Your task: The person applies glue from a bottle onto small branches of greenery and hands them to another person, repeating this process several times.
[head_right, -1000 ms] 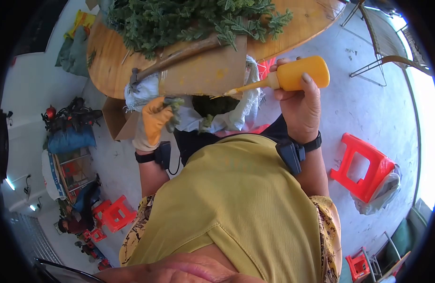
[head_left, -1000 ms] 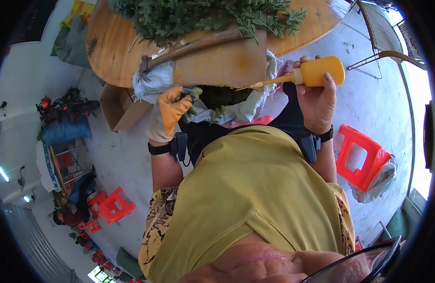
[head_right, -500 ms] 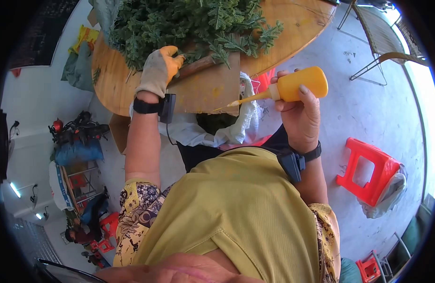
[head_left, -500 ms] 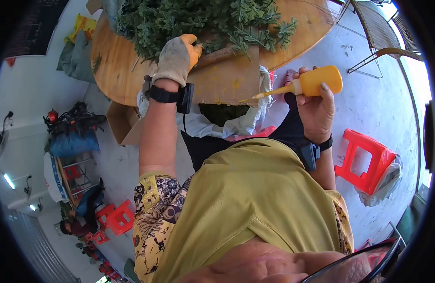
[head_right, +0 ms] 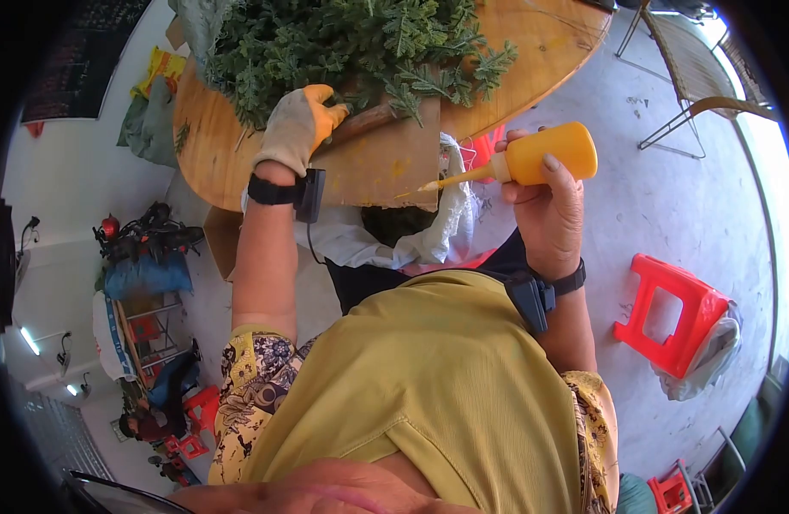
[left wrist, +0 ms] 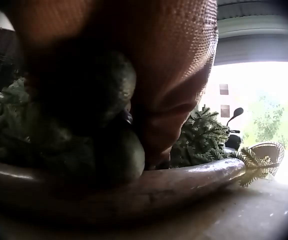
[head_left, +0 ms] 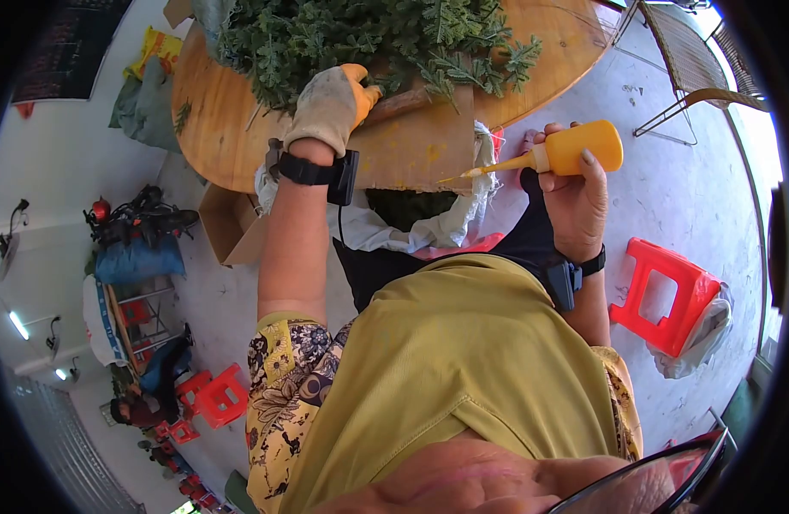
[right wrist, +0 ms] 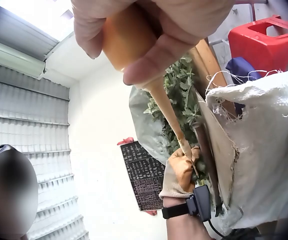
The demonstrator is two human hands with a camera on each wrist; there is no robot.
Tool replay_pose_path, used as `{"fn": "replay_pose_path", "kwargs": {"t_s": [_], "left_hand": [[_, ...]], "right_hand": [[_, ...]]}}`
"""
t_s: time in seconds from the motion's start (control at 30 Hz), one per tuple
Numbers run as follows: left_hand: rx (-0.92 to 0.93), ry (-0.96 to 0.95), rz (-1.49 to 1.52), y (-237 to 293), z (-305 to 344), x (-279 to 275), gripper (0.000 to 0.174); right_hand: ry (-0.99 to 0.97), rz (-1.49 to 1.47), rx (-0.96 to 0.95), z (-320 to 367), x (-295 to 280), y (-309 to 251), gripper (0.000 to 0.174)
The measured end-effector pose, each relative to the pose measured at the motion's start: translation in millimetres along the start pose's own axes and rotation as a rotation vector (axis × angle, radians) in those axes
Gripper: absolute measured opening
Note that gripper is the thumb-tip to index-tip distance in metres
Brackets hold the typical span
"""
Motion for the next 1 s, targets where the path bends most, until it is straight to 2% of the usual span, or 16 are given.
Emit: {"fn": "replay_pose_path", "kwargs": {"t_s": [0.07, 0.13, 0.23, 0.27, 0.3, 0.37, 0.43, 0.5, 0.57, 0.63, 0.67, 0.8, 0.87, 1.0], "left_hand": [[-0.038, -0.076, -0.031, 2, -3, 4, 0.034], [0.046, 0.042, 0.021, -2, -3, 2, 0.035], [0.012, 0.130, 0.115, -7, 8, -13, 0.031], [-0.131, 0.096, 0.307, -14, 14, -14, 0.024], [-0.132, 0.095, 0.307, -13, 24, -15, 0.024], [-0.094, 0.268, 0.592, -15, 49, -26, 0.019], [-0.118, 0.252, 0.661, -23, 71, -21, 0.016], [0.013, 0.411, 0.842, -23, 89, -15, 0.014], [0.028, 0.464, 0.873, -17, 106, -11, 0.014], [0.167, 0.555, 0.535, -4, 122, -15, 0.014], [0.139, 0.548, 0.690, -6, 128, -6, 0.015], [0.019, 0.569, 0.897, 4, 147, 11, 0.015], [-0.059, 0.576, 1.275, -4, 154, 28, 0.016], [-0.076, 0.522, 1.478, -14, 157, 36, 0.017]], "right_hand": [[-0.006, 0.031, -0.034, 1, 2, -4, 0.034], [0.000, 0.031, -0.036, 0, 0, -5, 0.034], [-0.031, 0.039, -0.032, -4, -4, -4, 0.037], [-0.054, 0.052, -0.014, -2, -6, -2, 0.040], [-0.053, 0.052, -0.013, -1, -4, -2, 0.040], [-0.005, 0.055, -0.019, -1, 0, -2, 0.036], [0.000, 0.047, -0.013, 1, 1, 1, 0.037], [0.011, 0.052, -0.017, 1, 3, 0, 0.037], [0.017, 0.020, -0.044, 2, 8, -1, 0.035], [0.009, -0.003, -0.042, 2, 14, -1, 0.036], [0.003, -0.034, -0.041, 4, 16, 0, 0.036], [-0.054, -0.055, 0.003, 6, 18, 2, 0.039], [-0.095, -0.082, -0.007, 7, 26, 5, 0.042], [-0.118, -0.084, 0.012, 9, 32, 10, 0.043]]}}
Point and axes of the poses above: each hand's wrist, its own z-axis away from the middle knuckle, its own x-axis out of the palm, y = z × x, the point moved 4 cm from there along -z, towards the middle knuckle, and after that the axes turned 8 degrees about z, right-handed, at the moved point
